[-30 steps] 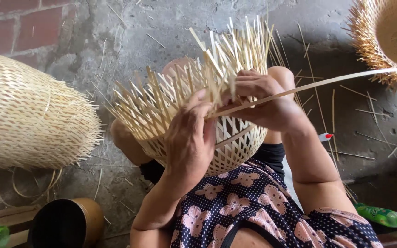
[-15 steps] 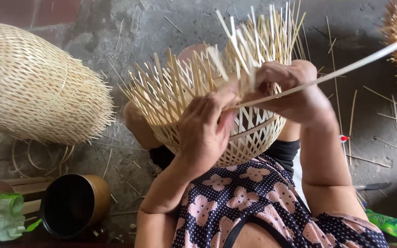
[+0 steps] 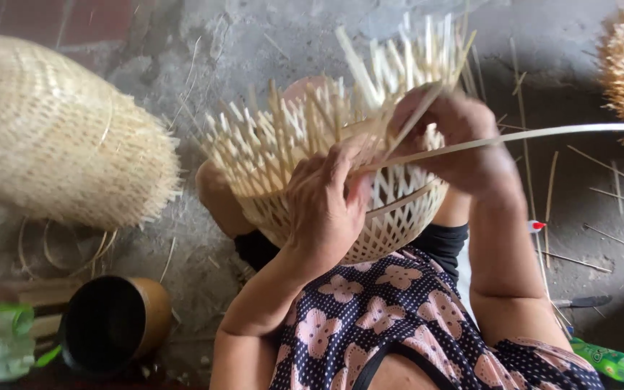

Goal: The person applies glue to the bamboo strips of a basket and weaves a long bamboo strip through the vertical pieces, pressing them together by hand.

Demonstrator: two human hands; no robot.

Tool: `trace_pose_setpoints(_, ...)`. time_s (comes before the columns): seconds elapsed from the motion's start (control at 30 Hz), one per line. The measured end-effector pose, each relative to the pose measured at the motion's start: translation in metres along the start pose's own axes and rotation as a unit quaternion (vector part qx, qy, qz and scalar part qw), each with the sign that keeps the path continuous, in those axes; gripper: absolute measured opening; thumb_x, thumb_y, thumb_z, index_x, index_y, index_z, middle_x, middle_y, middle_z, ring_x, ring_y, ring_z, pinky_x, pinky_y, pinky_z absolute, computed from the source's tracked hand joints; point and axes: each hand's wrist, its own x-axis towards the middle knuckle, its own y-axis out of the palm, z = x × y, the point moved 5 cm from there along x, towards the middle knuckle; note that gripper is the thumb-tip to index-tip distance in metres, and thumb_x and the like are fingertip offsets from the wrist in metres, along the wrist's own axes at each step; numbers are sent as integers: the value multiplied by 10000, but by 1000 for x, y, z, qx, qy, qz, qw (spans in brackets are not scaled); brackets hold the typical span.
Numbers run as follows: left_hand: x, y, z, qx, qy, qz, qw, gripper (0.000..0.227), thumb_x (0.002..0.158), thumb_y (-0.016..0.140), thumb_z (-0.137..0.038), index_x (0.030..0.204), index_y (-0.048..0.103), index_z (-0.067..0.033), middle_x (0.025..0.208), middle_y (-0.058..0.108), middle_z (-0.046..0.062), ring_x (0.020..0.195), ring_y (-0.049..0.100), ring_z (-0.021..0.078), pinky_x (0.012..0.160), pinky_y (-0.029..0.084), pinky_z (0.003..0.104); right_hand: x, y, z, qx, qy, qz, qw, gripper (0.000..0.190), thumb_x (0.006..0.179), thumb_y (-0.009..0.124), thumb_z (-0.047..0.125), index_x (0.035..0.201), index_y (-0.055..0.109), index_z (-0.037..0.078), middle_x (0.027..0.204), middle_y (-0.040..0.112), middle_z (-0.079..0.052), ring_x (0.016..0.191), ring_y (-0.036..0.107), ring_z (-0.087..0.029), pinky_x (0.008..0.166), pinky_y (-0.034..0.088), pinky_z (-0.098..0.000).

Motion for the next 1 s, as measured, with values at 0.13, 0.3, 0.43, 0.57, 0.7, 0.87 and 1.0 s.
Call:
trace_pose_setpoints(0.13, 2, 5, -1, 6, 20, 4, 1000, 584, 909, 761, -19, 1402, 455, -83, 1112, 740, 92, 978, 720, 194, 937, 572, 360, -3, 1, 12, -340, -32, -34, 939, 183, 888, 851, 148, 938, 690, 75, 857, 709, -16, 752, 716, -106, 633, 550, -268)
trace_pose_setpoints(0.3, -4, 8, 8, -5, 27, -23, 999, 666, 1025, 749, -96, 1532, 318, -77, 1153, 737, 54, 1071, 730, 174, 988, 560, 329, -8, 25, 8, -324, -116, -57, 937, 215, 905, 830, 161, 1063, 711, 77, 1001, 658, -39, 918, 644, -178, 776, 550, -281)
trace_pose_setpoints(0.43, -7, 3, 4, 3, 15, -7, 1000, 711, 1037, 739, -119, 1573, 273, -82, 1151, 737, 41, 1076, 726, 170, 1014, 544, 347, -19, 23, -11, -184, -103, -48, 976, 221, 902, 833, 143, 1046, 685, 61, 990, 637, -50, 944, 580, -221, 843, 511, -329)
trace_pose_setpoints(0.57, 0, -1, 3, 4, 31, -9, 999, 703, 1035, 715, -115, 1587, 281, -102, 1161, 750, 40, 1068, 729, 180, 1001, 542, 349, -26, 1, -15, -9, -130, -32, 991, 95, 983, 760, 83, 992, 670, 113, 1044, 697, -31, 944, 671, -150, 830, 580, -306)
trace_pose_setpoints(0.7, 7, -12, -7, -34, 21, 35, 999, 666, 1040, 687, -82, 1584, 305, -101, 1158, 769, 15, 1006, 726, 148, 937, 530, 327, -52, -3, -15, -83, -165, -51, 981, 92, 902, 766, 26, 969, 713, 59, 1034, 768, -79, 1000, 774, -191, 869, 622, -365)
trace_pose_setpoints(0.87, 7, -9, -3, -38, 23, 38, 998, 640, 1077, 676, -80, 1598, 307, -116, 1148, 753, -7, 1045, 721, 131, 953, 526, 293, -58, 1, -27, 6, -178, -85, 980, 11, 1011, 706, 84, 1009, 705, 94, 1058, 746, -138, 992, 755, -259, 916, 640, -420)
trace_pose_setpoints(1.0, 1, -7, -4, -8, -9, 49, 999, 584, 1046, 694, -60, 1543, 391, -109, 1104, 770, -10, 978, 710, 136, 916, 499, 309, -50, 2, -30, 58, -115, -132, 983, 157, 997, 671, 201, 1030, 714, 54, 1018, 754, -124, 896, 770, -234, 730, 625, -388)
